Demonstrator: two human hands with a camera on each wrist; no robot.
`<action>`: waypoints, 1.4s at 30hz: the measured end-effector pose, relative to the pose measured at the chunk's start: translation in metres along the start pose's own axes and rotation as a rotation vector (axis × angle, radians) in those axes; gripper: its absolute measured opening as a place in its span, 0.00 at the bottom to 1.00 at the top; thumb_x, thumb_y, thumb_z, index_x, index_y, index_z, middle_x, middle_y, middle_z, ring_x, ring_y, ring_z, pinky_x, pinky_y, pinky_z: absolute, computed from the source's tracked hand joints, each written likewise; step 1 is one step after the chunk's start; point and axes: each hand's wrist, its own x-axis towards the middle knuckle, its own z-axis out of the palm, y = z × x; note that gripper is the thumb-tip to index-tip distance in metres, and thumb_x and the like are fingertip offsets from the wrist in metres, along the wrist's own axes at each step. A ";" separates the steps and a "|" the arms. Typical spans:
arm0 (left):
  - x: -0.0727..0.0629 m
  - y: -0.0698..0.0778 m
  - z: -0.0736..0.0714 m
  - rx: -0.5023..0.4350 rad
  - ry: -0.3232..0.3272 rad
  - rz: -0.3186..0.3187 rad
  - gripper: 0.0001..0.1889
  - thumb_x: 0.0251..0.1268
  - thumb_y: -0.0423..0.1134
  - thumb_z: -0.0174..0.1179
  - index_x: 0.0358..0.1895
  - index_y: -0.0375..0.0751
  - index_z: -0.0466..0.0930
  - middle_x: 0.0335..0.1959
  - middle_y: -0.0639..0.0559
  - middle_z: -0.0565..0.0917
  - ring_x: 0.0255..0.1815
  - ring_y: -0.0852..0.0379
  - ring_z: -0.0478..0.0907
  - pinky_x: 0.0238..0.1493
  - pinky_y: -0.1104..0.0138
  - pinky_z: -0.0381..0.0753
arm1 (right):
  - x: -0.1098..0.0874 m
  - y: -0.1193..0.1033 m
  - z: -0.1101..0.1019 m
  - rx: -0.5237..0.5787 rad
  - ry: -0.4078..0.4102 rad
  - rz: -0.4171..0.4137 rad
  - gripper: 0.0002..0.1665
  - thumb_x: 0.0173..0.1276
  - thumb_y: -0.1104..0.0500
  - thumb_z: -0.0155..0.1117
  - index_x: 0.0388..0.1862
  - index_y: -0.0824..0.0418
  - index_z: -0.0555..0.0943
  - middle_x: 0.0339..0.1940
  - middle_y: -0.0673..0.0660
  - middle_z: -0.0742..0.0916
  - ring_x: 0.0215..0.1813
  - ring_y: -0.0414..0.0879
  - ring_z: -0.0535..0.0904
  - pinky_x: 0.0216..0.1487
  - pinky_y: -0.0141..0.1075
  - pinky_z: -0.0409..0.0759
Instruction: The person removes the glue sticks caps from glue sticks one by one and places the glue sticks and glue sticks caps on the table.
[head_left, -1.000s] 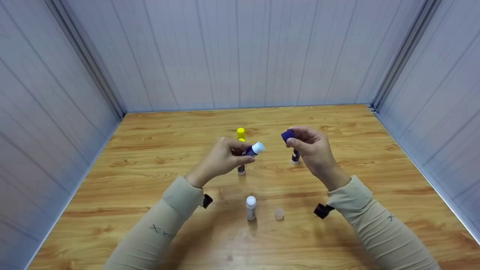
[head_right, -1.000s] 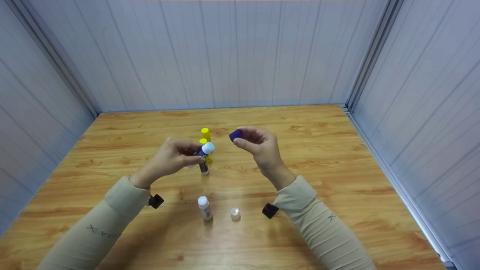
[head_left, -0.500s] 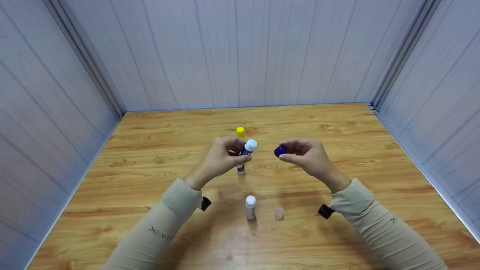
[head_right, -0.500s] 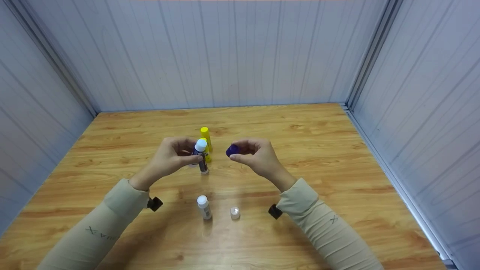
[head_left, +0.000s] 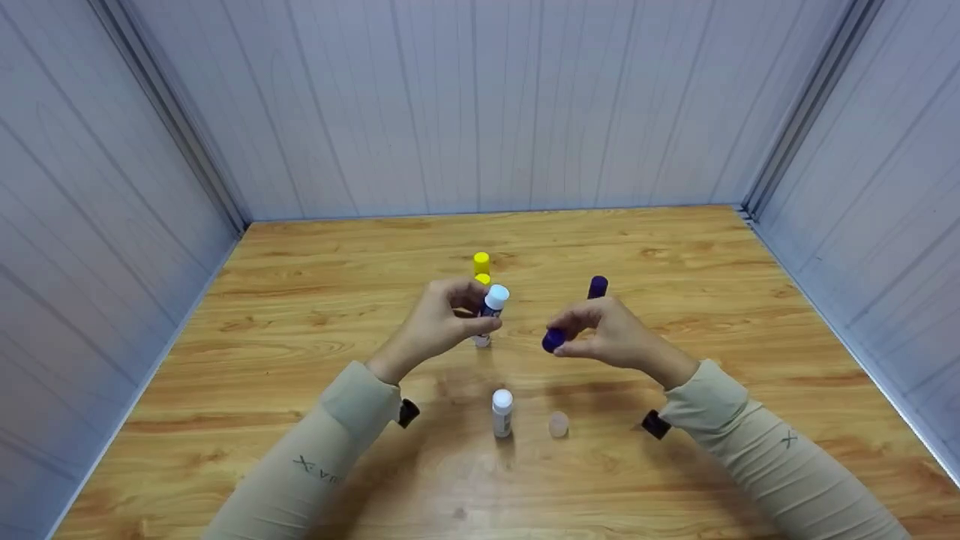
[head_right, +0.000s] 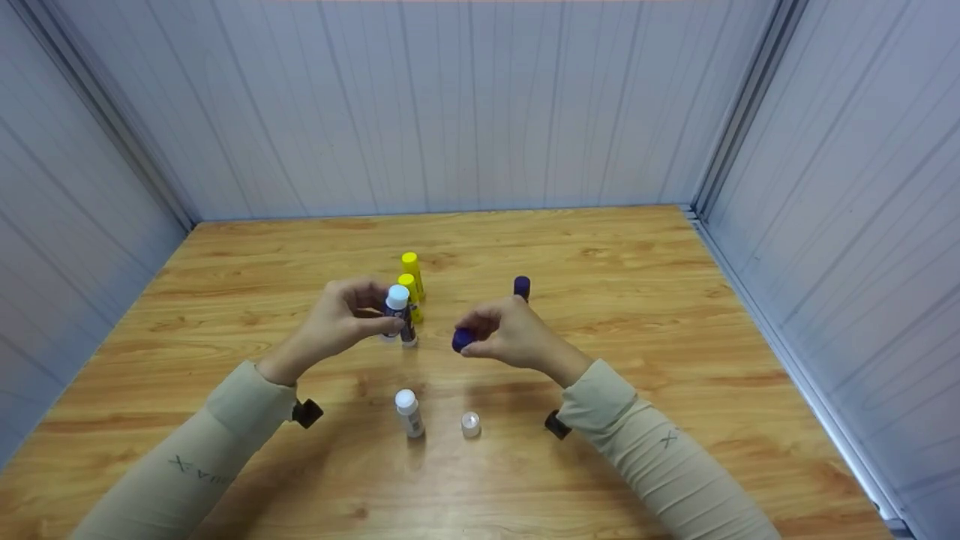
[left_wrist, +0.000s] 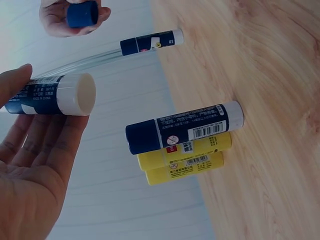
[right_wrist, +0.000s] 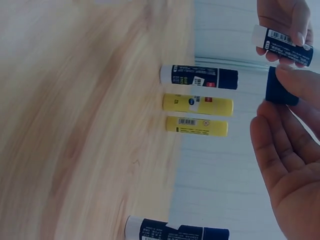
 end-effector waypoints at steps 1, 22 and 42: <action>0.000 -0.001 0.000 -0.005 -0.002 -0.009 0.12 0.65 0.31 0.77 0.49 0.35 0.88 0.45 0.44 0.92 0.44 0.54 0.88 0.52 0.59 0.92 | 0.000 0.001 0.001 -0.019 -0.020 -0.001 0.17 0.66 0.67 0.81 0.53 0.68 0.90 0.45 0.62 0.94 0.44 0.44 0.90 0.51 0.36 0.90; -0.008 -0.016 0.003 0.024 -0.033 -0.045 0.11 0.67 0.33 0.77 0.50 0.38 0.89 0.45 0.46 0.92 0.44 0.53 0.89 0.49 0.60 0.92 | -0.007 0.025 0.023 -0.182 -0.288 -0.044 0.14 0.60 0.73 0.79 0.45 0.68 0.91 0.39 0.59 0.93 0.39 0.38 0.86 0.44 0.35 0.89; -0.013 -0.029 0.007 0.024 -0.074 -0.064 0.10 0.66 0.30 0.77 0.48 0.37 0.89 0.44 0.45 0.90 0.44 0.54 0.86 0.50 0.60 0.92 | -0.008 0.026 0.033 -0.220 -0.423 0.097 0.14 0.64 0.70 0.79 0.48 0.61 0.91 0.44 0.54 0.93 0.43 0.38 0.86 0.48 0.32 0.86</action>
